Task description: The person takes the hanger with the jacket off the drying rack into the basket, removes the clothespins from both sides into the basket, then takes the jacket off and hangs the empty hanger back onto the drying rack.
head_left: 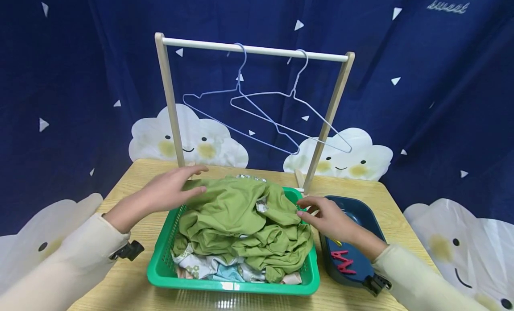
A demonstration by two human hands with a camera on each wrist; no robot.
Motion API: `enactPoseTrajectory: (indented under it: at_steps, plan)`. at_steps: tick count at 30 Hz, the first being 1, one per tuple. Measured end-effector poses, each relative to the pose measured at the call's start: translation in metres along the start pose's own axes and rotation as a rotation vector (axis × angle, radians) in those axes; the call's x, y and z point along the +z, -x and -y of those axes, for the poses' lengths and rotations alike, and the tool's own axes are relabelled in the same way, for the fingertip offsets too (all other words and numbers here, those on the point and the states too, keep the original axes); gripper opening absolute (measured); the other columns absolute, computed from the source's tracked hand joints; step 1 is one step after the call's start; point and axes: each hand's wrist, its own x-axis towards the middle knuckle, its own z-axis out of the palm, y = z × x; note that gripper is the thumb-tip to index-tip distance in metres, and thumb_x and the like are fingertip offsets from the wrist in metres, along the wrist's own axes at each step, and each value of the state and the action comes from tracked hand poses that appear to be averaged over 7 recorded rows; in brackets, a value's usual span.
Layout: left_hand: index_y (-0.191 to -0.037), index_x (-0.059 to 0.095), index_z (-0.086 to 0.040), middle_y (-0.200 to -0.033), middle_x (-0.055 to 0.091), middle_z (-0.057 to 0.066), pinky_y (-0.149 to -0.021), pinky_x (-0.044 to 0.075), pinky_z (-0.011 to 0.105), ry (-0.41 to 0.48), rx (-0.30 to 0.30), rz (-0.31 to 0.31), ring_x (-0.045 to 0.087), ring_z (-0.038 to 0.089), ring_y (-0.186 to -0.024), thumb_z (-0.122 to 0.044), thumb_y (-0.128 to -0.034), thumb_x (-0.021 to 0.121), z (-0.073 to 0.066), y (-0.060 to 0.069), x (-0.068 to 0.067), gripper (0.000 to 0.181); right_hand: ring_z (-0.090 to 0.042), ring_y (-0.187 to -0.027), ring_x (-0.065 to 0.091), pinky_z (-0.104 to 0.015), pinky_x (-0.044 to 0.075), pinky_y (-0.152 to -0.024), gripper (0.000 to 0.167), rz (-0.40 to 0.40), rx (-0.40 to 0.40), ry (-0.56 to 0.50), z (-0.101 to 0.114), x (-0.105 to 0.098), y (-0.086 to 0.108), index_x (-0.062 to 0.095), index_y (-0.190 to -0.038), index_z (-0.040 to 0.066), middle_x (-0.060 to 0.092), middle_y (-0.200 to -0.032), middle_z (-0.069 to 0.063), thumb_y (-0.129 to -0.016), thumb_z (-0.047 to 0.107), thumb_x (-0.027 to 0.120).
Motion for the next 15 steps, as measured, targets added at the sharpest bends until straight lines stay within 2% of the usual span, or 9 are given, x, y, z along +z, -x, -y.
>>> enactPoseTrajectory:
  at_steps: [7, 15]
  plan:
    - [-0.147, 0.051, -0.012, -0.134, 0.066, 0.020, -0.089, 0.052, 0.062, -0.002, -0.078, -0.024, 0.063, 0.044, -0.120, -0.037, -0.1012, 0.060, 0.013, 0.015, -0.003, 0.053, -0.019, -0.099, 0.070, -0.032, 0.058, -0.080, 0.041, -0.034, 0.076, 0.031, -0.006, 0.000, 0.008, 0.062, -0.131, -0.001, 0.071, -0.120, -0.013, -0.102, 0.028, 0.061]
    - [-0.143, 0.054, -0.007, -0.129, 0.068, 0.023, -0.084, 0.053, 0.059, 0.022, -0.163, -0.039, 0.066, 0.044, -0.114, -0.039, -0.1020, 0.058, 0.028, 0.029, 0.002, 0.053, -0.014, -0.090, 0.068, -0.027, 0.055, -0.074, 0.038, -0.036, 0.109, 0.065, -0.013, 0.004, 0.019, 0.064, -0.128, 0.000, 0.074, -0.107, -0.006, -0.102, 0.027, 0.061]
